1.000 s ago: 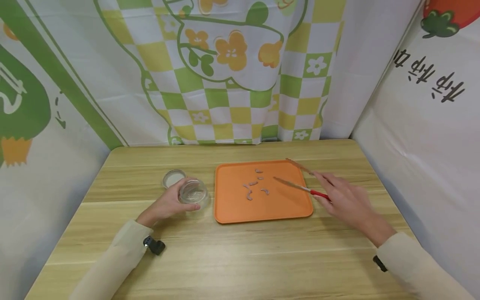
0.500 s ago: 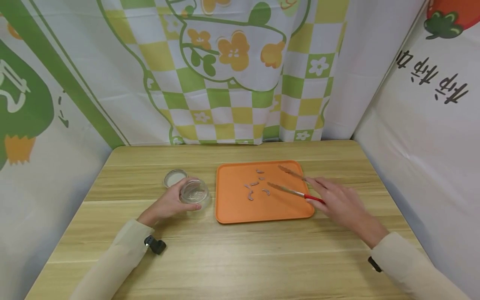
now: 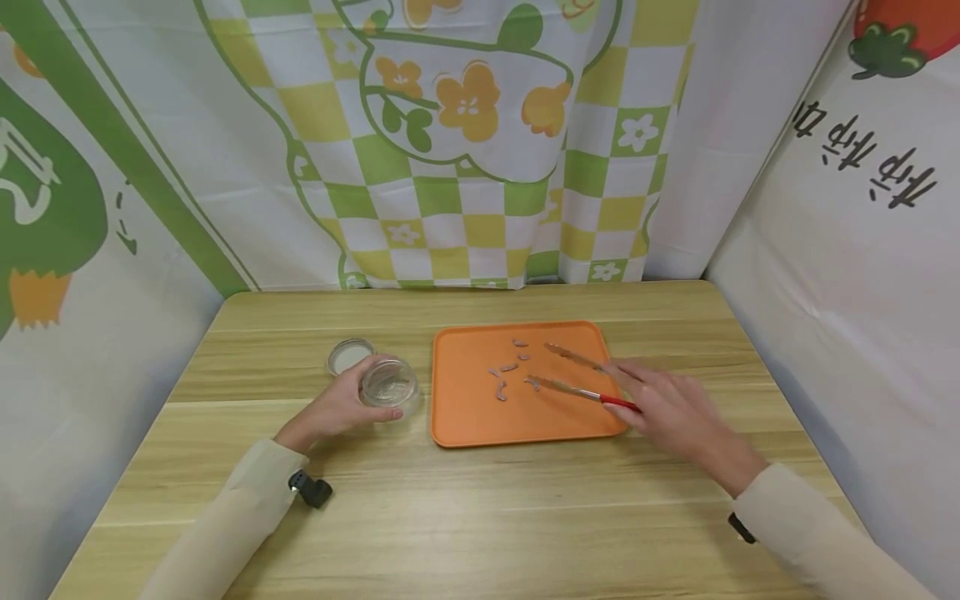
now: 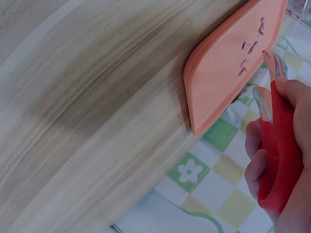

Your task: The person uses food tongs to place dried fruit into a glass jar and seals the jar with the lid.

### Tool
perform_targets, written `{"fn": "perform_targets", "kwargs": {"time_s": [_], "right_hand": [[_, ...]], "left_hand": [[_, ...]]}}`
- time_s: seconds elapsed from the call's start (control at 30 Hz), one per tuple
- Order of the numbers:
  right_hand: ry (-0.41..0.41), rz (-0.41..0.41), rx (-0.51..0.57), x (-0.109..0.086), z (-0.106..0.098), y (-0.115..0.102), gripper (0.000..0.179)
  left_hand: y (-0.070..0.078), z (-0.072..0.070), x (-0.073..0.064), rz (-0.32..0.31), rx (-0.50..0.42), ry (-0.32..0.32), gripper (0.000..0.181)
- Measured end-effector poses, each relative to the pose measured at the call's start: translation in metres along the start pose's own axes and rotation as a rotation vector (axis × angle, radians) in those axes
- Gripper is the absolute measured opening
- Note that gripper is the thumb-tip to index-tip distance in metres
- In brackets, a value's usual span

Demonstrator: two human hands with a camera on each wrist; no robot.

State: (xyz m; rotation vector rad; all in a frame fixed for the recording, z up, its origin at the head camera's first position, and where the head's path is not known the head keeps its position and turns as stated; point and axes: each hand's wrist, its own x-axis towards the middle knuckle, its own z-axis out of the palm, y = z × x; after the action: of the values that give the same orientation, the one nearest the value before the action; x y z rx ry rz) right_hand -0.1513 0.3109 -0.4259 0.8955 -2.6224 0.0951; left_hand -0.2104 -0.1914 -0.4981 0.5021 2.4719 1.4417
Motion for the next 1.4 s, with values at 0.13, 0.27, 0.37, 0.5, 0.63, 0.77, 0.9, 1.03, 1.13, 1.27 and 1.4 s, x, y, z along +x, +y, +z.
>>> {"fn": "perform_targets", "kwargs": {"time_s": [0.13,0.27,0.37,0.5,0.63,0.77,0.9,1.03,1.13,1.27,1.4], "right_hand": [[-0.028,-0.001,0.005,0.000,0.001,-0.003,0.068],[-0.079,0.016,0.017,0.001,0.003,-0.006,0.054],[-0.097,0.022,0.018,0.001,0.004,-0.009,0.059],[-0.110,0.033,0.026,0.002,0.007,-0.011,0.059],[-0.115,0.041,0.038,0.001,0.011,-0.012,0.054],[-0.105,0.034,0.040,0.001,0.014,-0.012,0.052],[-0.083,0.026,0.044,0.001,0.016,-0.013,0.049],[-0.080,0.029,0.062,0.001,0.017,-0.014,0.045],[-0.095,0.040,0.080,0.001,0.017,-0.014,0.043],[-0.108,0.053,0.104,0.001,0.018,-0.015,0.042],[-0.109,0.060,0.116,0.002,0.018,-0.015,0.040]], "left_hand": [[-0.001,0.000,0.000,0.000,0.005,0.002,0.086],[-0.001,0.000,0.000,0.001,-0.004,-0.001,0.086],[-0.001,0.000,-0.001,0.001,-0.008,-0.002,0.086],[-0.001,0.000,-0.001,0.001,-0.005,-0.003,0.085],[0.000,0.001,-0.002,0.006,-0.004,-0.008,0.085],[-0.001,0.000,-0.002,0.003,0.001,-0.014,0.085],[-0.001,0.000,-0.001,0.003,0.000,-0.014,0.085],[-0.003,0.000,0.000,0.008,0.000,-0.012,0.084],[-0.003,0.000,0.000,0.009,0.004,-0.011,0.084],[-0.003,-0.001,0.000,0.003,0.008,-0.008,0.085],[-0.002,-0.001,0.000,-0.003,0.010,0.000,0.085]]}}
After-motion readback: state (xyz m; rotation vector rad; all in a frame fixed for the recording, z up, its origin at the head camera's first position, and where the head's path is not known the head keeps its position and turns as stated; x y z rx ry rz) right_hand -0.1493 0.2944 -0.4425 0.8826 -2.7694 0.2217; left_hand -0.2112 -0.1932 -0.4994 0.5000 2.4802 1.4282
